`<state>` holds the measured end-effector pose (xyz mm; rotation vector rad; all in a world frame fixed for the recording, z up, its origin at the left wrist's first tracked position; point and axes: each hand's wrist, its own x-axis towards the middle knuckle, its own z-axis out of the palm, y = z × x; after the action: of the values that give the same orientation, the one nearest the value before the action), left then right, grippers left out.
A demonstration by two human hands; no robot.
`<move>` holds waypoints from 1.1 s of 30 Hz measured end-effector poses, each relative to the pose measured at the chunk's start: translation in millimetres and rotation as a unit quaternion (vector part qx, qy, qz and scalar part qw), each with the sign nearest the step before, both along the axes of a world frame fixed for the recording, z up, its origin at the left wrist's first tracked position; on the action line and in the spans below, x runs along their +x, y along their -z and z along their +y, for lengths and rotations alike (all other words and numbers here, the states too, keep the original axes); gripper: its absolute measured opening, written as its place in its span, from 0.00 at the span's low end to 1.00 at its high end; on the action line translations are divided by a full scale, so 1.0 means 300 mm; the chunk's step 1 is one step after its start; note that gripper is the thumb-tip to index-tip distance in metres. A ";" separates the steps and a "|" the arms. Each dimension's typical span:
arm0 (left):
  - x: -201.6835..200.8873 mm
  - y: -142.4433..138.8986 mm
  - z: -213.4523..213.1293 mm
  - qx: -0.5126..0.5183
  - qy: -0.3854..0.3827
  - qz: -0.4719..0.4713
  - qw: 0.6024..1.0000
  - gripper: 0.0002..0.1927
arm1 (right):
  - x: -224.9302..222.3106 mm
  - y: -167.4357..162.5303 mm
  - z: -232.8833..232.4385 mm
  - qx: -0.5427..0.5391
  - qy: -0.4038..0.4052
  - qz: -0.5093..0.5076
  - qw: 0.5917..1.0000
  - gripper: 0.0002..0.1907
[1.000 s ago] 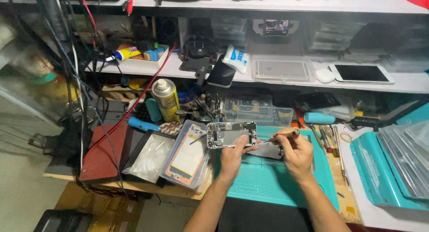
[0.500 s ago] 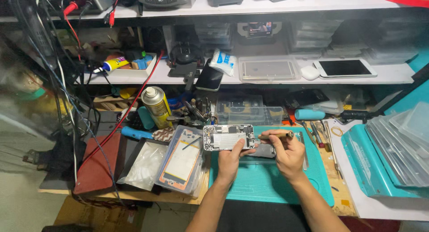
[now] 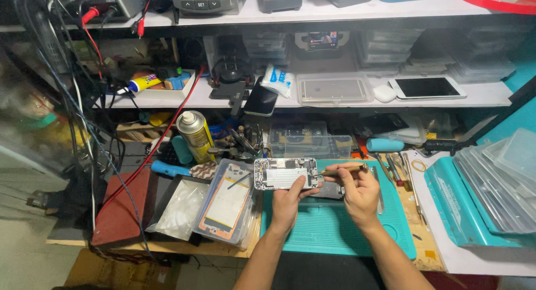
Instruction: The person disassembles a smartphone at a repair workbench, using a screwdriver to remove screws from the phone chassis and lifting out internal components by hand, working over a teal silicone mat.
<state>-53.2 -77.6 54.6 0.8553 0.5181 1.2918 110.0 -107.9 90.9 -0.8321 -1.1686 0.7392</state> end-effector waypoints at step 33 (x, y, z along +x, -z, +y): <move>-0.091 0.046 0.051 0.035 -0.040 -0.002 0.999 0.16 | 0.024 -0.042 0.019 -0.050 0.040 -0.147 0.987 0.04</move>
<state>-80.4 -62.3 40.8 0.8968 0.5116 1.3913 117.1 -102.1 103.6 -1.0932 -1.3595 0.6270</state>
